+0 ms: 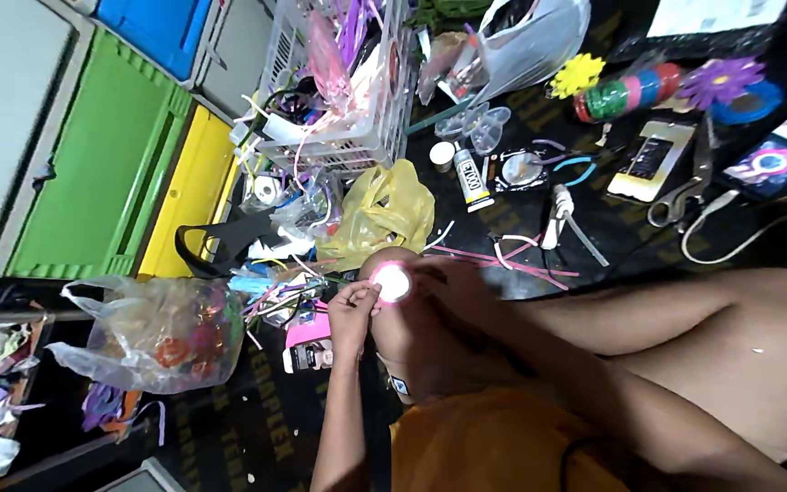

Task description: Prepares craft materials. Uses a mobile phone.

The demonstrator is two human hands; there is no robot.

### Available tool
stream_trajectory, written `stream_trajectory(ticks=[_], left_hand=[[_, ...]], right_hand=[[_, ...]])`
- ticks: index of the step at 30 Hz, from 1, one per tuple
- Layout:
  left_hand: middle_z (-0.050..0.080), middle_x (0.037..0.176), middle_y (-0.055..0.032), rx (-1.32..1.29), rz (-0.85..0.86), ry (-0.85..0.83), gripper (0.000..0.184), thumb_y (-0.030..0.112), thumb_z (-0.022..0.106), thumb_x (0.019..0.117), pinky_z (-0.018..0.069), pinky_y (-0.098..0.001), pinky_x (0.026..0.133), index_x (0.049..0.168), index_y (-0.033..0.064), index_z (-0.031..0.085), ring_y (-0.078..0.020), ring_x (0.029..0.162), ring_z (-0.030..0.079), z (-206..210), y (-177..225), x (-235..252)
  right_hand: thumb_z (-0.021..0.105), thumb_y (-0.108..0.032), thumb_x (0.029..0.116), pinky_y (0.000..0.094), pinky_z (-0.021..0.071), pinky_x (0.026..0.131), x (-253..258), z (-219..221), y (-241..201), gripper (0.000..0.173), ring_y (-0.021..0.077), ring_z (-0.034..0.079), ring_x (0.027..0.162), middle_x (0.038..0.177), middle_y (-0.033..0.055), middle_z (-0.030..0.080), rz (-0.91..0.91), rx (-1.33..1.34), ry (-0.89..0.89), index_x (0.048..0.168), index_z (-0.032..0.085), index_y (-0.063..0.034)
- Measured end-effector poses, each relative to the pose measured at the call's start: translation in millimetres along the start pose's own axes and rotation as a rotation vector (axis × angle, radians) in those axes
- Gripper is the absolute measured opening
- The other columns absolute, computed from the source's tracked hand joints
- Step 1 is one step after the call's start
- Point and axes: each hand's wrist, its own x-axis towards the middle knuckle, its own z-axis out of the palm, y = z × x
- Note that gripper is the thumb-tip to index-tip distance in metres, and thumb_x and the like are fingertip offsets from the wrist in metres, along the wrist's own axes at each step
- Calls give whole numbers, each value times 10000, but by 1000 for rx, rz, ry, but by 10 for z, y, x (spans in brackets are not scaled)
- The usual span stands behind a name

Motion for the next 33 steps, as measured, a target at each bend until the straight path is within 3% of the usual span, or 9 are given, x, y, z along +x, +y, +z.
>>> stream_trajectory(ticks=[5,11,14,17,19,22,26,33], left_hand=[[683,757,-27,59,-35,15,83,20,733,909,549,-220,572,966,-21,688,-65,608,630,51,-27,8],[643,714,-23,-1,-216,-3,75,9,728,917,531,-208,551,904,-8,656,-66,577,604,39,78,113],[645,708,-23,11,-208,-26,85,14,733,911,531,-210,553,905,-7,651,-67,577,607,25,65,151],[654,725,-24,-22,-150,-38,66,46,702,949,531,-216,562,949,-12,670,-70,591,609,32,37,131],[670,773,-24,-98,-95,-66,135,80,591,1028,548,-223,597,1030,-23,678,-67,631,625,35,38,122],[679,814,-23,-218,-21,-125,232,87,482,1072,552,-245,657,1083,-23,686,-75,690,630,127,123,191],[724,928,-64,-280,39,-219,230,58,487,1066,607,-308,795,1158,-54,666,-126,824,705,343,320,426],[729,883,-41,-377,167,-376,226,31,467,1055,605,-272,779,1080,-34,682,-101,796,706,675,678,503]], right_hand=[[566,-194,1049,448,526,991,-39,11,97,298,264,684,1075,1168,171,708,-39,-83,23,1239,690,-1],[583,-154,1032,410,541,982,-56,114,83,271,254,695,1063,1145,174,718,-68,-94,90,1199,703,22],[574,-168,1039,422,518,1018,-44,98,47,289,252,675,1115,1186,178,705,-27,-72,59,1222,690,23],[613,-193,1026,320,587,867,1,84,15,327,147,701,936,1111,129,701,53,107,54,1284,629,6],[633,-153,1012,314,614,802,60,38,-15,355,134,708,876,1080,106,697,86,269,47,1336,589,-15],[642,-114,998,289,607,785,113,-45,-70,324,99,704,837,992,51,723,51,404,125,1315,621,-48],[632,-67,998,270,607,775,212,-376,-148,278,101,707,836,1029,74,721,-9,434,184,1271,637,-16],[657,-1,956,267,611,786,86,-851,-388,234,105,706,825,982,63,720,-103,428,327,1189,683,-6]])
